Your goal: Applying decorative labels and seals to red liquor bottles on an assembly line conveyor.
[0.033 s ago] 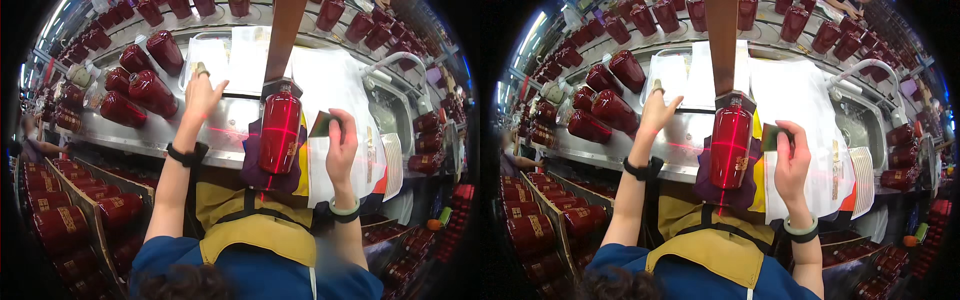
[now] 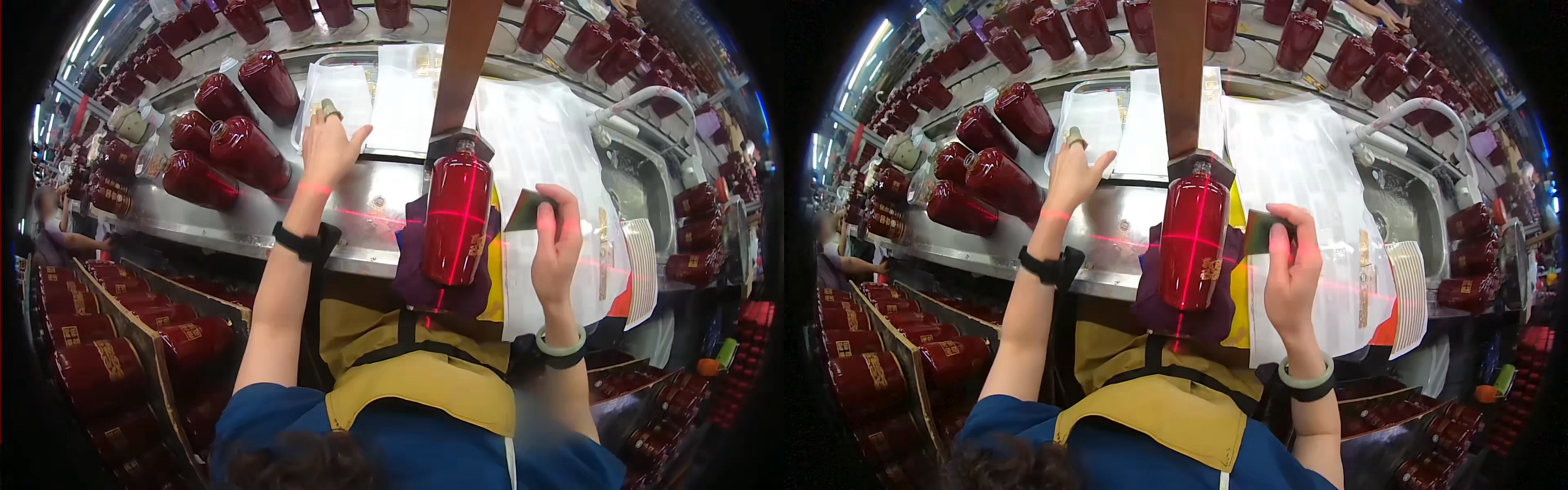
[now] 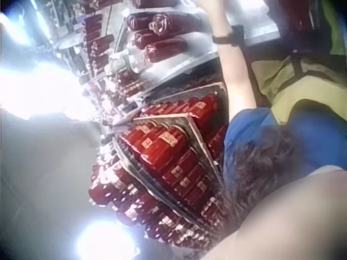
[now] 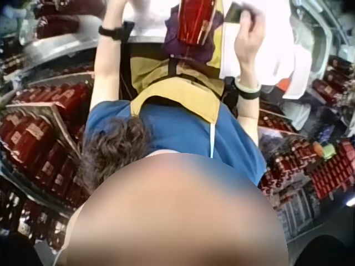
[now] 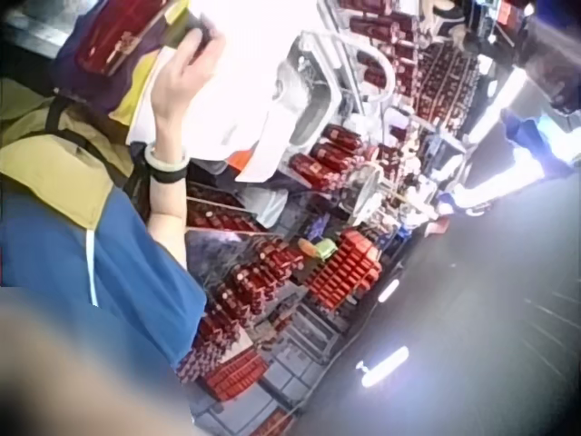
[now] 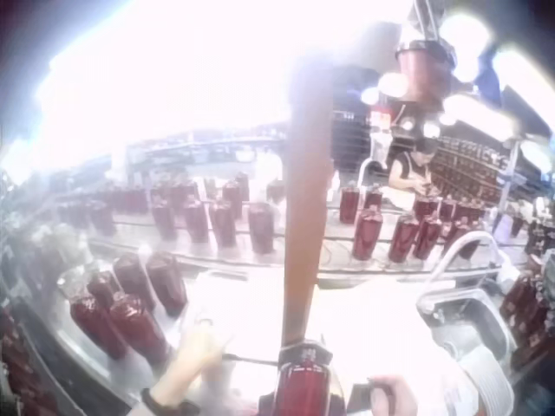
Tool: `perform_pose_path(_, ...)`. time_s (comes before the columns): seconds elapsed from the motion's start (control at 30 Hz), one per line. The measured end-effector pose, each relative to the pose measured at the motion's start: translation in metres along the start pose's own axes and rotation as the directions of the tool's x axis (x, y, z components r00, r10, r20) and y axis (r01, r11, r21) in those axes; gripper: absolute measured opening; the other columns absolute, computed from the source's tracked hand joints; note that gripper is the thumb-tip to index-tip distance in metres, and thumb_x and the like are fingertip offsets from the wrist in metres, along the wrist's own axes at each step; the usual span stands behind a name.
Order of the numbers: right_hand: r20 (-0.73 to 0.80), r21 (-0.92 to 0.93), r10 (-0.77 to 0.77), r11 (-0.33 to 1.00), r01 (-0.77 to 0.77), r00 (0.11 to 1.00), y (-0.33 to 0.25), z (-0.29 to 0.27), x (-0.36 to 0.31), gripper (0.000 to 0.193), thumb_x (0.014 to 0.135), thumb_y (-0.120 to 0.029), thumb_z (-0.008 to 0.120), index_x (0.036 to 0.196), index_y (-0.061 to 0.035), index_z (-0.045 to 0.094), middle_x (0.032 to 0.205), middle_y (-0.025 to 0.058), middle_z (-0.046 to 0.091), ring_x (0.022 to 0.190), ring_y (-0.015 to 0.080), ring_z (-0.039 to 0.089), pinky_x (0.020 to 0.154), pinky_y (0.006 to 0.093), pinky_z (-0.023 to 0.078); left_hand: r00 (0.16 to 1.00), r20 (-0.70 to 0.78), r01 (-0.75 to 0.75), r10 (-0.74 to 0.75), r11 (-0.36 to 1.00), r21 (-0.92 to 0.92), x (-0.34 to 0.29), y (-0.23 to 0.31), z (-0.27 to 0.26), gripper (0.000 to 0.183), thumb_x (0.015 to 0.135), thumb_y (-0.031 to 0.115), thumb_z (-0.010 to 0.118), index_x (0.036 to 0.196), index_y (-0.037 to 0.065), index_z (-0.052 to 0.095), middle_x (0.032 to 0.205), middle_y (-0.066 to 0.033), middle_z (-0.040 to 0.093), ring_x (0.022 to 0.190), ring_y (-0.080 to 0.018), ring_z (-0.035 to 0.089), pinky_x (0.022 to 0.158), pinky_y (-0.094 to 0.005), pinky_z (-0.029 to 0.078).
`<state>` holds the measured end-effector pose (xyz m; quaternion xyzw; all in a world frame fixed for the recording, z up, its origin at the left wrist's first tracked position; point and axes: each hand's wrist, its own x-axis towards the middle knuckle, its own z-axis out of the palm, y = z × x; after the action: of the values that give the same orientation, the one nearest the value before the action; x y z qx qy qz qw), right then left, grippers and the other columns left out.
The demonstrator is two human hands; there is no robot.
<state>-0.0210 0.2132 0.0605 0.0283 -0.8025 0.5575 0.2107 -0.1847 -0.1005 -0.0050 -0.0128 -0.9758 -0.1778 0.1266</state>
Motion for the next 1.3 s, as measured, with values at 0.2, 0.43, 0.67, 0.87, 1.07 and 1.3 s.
perform_pose_path(0.2,0.042,-0.045,0.033,0.998,-0.031,0.999,0.016,-0.011,-0.028,0.027,0.099,-0.022,0.063,0.117,-0.0023,0.061,0.090,0.0009,0.045,0.081,0.0136,0.042,0.073,0.0274,0.036,0.993,0.111,-0.070,0.043,0.964,0.258,0.032,-0.025,0.043,0.076,0.092,0.063,0.061,0.117,-0.009,0.066,0.128,-0.0278,0.064,0.128,-0.0372,0.056,0.115,-0.0600,0.028)
perform_pose_path(0.43,0.310,-0.236,-0.188,0.934,0.267,0.932,-0.005,0.002,-0.054,0.064,0.065,-0.038,0.092,0.118,-0.0107,0.068,0.104,0.0078,0.060,0.087,0.0253,0.059,0.077,0.0380,0.049,0.916,0.222,-0.331,0.335,0.942,-0.053,-0.004,-0.013,-0.003,0.048,0.084,0.043,0.078,0.098,-0.003,0.073,0.087,-0.0212,0.073,0.085,-0.0390,0.070,0.113,-0.0525,0.038)
perform_pose_path(0.67,0.412,-0.380,-0.492,0.672,0.635,0.767,0.007,0.034,-0.059,0.051,0.069,-0.008,0.070,0.120,-0.0106,0.072,0.120,0.0033,0.065,0.080,0.0194,0.057,0.068,0.0344,0.047,0.972,0.059,-0.211,0.229,0.952,-0.221,-0.008,-0.020,-0.005,0.034,0.085,-0.001,0.071,0.117,0.008,0.075,0.093,-0.0142,0.076,0.093,-0.0298,0.074,0.081,-0.0373,0.055)
perform_pose_path(0.87,0.318,-0.297,-0.581,0.690,0.660,0.750,0.033,0.037,-0.071,0.051,0.071,-0.008,0.069,0.122,-0.0025,0.069,0.123,0.0110,0.064,0.080,0.0223,0.061,0.071,0.0359,0.051,0.967,-0.135,-0.244,0.217,0.942,-0.229,-0.020,-0.017,-0.012,0.035,0.090,0.003,0.070,0.122,0.014,0.073,0.094,-0.0099,0.076,0.087,-0.0291,0.073,0.078,-0.0386,0.054)
perform_pose_path(1.07,0.268,-0.145,-0.444,0.859,0.492,0.855,0.031,0.027,-0.073,0.048,0.071,-0.009,0.086,0.117,-0.0037,0.070,0.118,0.0126,0.064,0.087,0.0294,0.064,0.076,0.0400,0.055,0.809,-0.430,-0.573,0.400,0.698,-0.428,-0.072,0.082,-0.039,0.034,0.085,-0.013,0.070,0.114,0.002,0.073,0.101,-0.0100,0.078,0.101,-0.0231,0.075,0.103,-0.0395,0.052)
perform_pose_path(1.3,0.133,-0.045,-0.223,0.972,0.231,0.966,0.013,0.008,-0.039,0.029,0.081,-0.006,0.082,0.107,-0.0034,0.068,0.097,0.0121,0.068,0.090,0.0284,0.067,0.077,0.0355,0.053,0.756,-0.245,-0.622,0.607,0.547,-0.561,-0.106,0.109,-0.044,0.043,0.079,-0.015,0.061,0.115,0.005,0.072,0.114,-0.0097,0.075,0.120,-0.0289,0.068,0.114,-0.0543,0.040)
